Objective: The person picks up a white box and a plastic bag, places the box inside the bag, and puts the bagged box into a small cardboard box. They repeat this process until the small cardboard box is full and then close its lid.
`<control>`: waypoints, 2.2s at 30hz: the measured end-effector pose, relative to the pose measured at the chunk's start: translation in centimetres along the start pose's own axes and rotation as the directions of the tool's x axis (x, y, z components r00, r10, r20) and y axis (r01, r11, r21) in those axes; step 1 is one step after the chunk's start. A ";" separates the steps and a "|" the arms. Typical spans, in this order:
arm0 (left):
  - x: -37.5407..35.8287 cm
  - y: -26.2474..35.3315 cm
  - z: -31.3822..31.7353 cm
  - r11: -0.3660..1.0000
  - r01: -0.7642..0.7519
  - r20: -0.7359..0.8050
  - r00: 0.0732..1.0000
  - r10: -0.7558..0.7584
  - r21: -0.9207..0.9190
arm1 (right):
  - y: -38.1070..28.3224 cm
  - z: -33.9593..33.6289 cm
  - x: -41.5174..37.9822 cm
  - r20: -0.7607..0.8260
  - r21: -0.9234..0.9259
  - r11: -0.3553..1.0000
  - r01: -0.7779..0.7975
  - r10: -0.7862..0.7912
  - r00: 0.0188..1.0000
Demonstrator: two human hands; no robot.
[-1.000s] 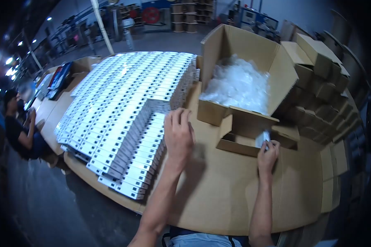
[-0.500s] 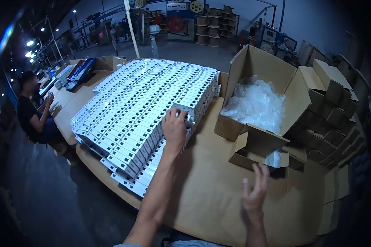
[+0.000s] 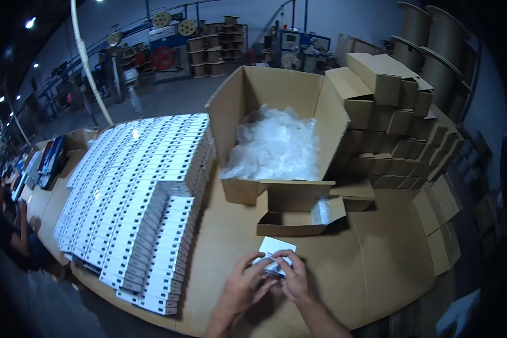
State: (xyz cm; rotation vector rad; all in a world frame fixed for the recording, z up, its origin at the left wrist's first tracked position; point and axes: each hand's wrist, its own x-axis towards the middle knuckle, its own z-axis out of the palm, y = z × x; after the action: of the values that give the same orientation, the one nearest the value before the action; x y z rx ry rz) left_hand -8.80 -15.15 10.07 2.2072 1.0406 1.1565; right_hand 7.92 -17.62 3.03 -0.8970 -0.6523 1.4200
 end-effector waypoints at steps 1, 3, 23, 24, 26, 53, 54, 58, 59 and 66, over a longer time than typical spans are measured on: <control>1.5 -0.2 -0.9 0.991 0.084 0.031 0.996 -0.081 -0.101 | -0.7 -0.8 -0.5 -0.074 -0.050 0.998 0.039 -0.042 0.996; 6.5 -1.3 -1.3 0.996 -0.012 -0.120 0.993 0.002 -0.088 | -2.0 -3.4 -1.0 -0.034 -0.442 0.877 0.186 -0.223 0.974; 36.3 -10.1 1.4 0.995 -0.046 -0.300 0.951 0.070 0.087 | -19.4 -1.9 6.3 0.354 -0.767 0.241 0.594 -0.614 0.706; 35.5 -9.4 1.2 0.997 -0.045 -0.333 0.941 0.062 0.060 | -18.8 -1.1 9.3 0.268 -0.729 0.324 0.603 -0.676 0.687; 33.6 -7.5 0.9 0.999 -0.051 -0.395 0.918 0.048 0.004 | -20.6 1.6 14.6 0.216 -0.733 0.324 0.598 -0.722 0.657; 5.9 2.0 2.4 0.951 0.028 -0.193 0.977 -0.091 -0.309 | -5.9 2.6 -1.9 -0.185 -0.636 0.643 0.427 -0.664 0.724; 5.3 1.9 2.6 0.949 0.043 -0.196 0.975 -0.109 -0.313 | -5.3 2.1 -2.6 -0.193 -0.607 0.674 0.422 -0.640 0.744; 3.1 1.3 2.8 0.899 0.072 -0.156 0.976 -0.153 -0.431 | -3.3 -0.1 -5.4 -0.245 -0.426 0.825 0.372 -0.501 0.830; 2.8 1.1 2.9 0.871 0.066 -0.142 0.978 -0.153 -0.487 | -3.0 -0.5 -6.0 -0.255 -0.360 0.864 0.352 -0.454 0.853; 1.3 -0.7 2.0 0.890 0.115 0.053 0.993 -0.102 -0.440 | -4.3 -2.0 -7.6 -0.111 -0.204 0.930 0.304 -0.331 0.937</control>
State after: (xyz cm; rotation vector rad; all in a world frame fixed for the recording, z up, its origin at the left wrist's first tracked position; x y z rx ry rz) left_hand -6.94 -13.79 9.15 1.7788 0.7809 1.1715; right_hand 11.34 -25.06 6.55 -0.9788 -0.7898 1.0062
